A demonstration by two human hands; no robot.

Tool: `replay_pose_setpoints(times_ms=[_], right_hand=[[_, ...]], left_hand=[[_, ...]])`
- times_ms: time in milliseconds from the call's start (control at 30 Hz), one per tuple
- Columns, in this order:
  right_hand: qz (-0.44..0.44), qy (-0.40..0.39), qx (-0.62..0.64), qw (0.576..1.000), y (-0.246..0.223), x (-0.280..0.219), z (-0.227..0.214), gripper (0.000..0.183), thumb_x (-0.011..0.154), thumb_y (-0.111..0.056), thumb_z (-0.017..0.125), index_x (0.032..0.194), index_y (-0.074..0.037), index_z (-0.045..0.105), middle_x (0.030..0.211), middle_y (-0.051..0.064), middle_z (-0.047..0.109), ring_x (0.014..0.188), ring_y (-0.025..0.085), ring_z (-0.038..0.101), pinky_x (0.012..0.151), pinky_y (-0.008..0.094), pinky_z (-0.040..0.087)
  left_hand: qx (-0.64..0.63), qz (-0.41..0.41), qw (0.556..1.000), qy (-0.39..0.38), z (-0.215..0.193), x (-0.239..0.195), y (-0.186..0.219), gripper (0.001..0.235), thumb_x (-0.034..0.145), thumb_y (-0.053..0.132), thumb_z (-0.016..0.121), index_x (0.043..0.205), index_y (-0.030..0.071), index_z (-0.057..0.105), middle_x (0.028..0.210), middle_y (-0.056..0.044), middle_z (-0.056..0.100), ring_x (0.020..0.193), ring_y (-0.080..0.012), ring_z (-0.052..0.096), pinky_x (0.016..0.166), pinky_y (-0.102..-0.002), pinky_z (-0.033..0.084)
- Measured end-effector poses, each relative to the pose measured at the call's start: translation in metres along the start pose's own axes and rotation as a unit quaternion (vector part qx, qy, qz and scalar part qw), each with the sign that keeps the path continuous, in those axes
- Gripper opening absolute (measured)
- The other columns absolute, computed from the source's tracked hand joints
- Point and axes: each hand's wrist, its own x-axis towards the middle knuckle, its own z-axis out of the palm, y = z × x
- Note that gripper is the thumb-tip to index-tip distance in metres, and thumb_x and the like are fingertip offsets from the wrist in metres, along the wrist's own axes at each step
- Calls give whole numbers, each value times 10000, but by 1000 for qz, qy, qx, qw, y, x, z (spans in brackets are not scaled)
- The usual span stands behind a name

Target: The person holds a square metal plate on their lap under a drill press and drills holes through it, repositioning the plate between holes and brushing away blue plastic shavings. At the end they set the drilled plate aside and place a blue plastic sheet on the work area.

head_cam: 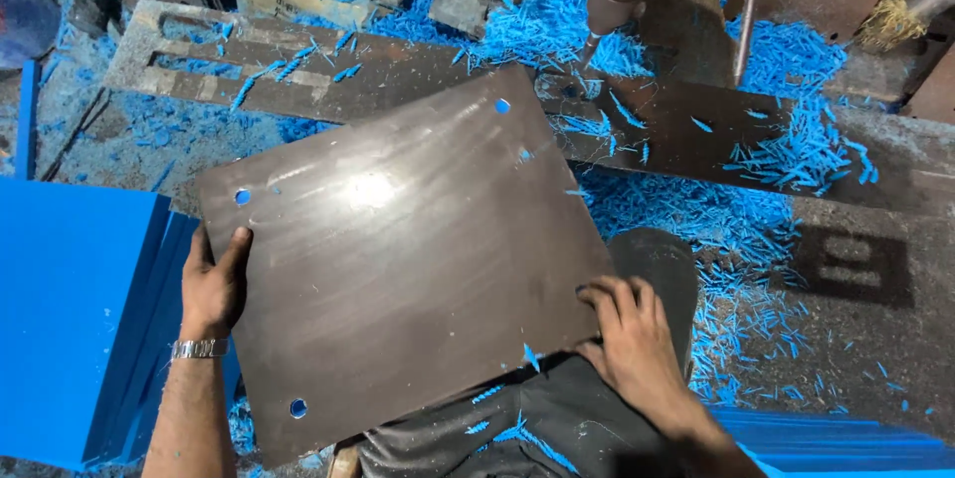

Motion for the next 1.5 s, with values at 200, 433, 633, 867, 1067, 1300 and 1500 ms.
replay_pose_setpoints(times_ms=[200, 433, 633, 867, 1067, 1300, 1500], right_hand=[[75, 6, -8, 997, 13, -40, 4, 723, 652, -300, 839, 1317, -185, 581, 1425, 49, 516, 1268, 363, 471, 1071, 505, 425], [113, -23, -51, 992, 37, -27, -19, 715, 667, -340, 832, 1342, -237, 617, 1440, 45, 506, 1266, 307, 480, 1042, 486, 440], [96, -10, -48, 994, 54, -11, -30, 679, 656, -318, 847, 1302, -243, 654, 1429, 38, 526, 1202, 289, 520, 1010, 459, 467], [114, -13, -35, 993, 69, 6, -40, 671, 620, -268, 882, 1261, -240, 685, 1410, 41, 533, 1159, 288, 547, 967, 443, 519], [147, -116, -68, 980, 83, 13, -43, 617, 724, -395, 868, 1292, -346, 632, 1418, 35, 474, 1250, 378, 560, 991, 499, 545], [143, -94, -63, 983, 91, 16, -42, 645, 709, -374, 872, 1302, -327, 623, 1423, 36, 464, 1254, 429, 547, 1000, 557, 543], [136, -93, -80, 983, 84, 12, -45, 621, 761, -375, 839, 1332, -308, 605, 1423, 49, 442, 1251, 407, 528, 978, 521, 569]], left_hand=[[-164, -32, 986, -26, 31, 12, 11, 569, 979, 98, 612, 1499, -50, 434, 1419, -186, 578, 1197, -230, 586, 1014, -308, 474], [-172, -90, 981, -16, 58, 18, 28, 647, 932, 142, 669, 1505, -30, 422, 1459, -197, 567, 1254, -251, 602, 1043, -323, 481], [-203, -79, 976, -18, 74, 24, 32, 621, 938, 107, 651, 1508, -15, 437, 1455, -180, 578, 1237, -230, 609, 1038, -297, 488], [-181, -44, 982, -32, 93, 37, 36, 595, 953, 103, 635, 1504, -2, 437, 1470, -176, 567, 1262, -231, 593, 1062, -316, 470], [-123, -59, 990, 32, 107, 27, 67, 752, 923, 327, 819, 1521, 26, 477, 1459, -338, 511, 1402, -478, 443, 1120, -552, 405], [-85, -60, 995, 14, 113, 35, 60, 754, 926, 407, 807, 1536, 103, 484, 1466, -273, 538, 1395, -434, 470, 1125, -555, 401], [-82, -43, 996, 8, 109, 19, 75, 734, 971, 352, 785, 1550, 40, 460, 1473, -323, 503, 1415, -466, 422, 1130, -584, 372]])
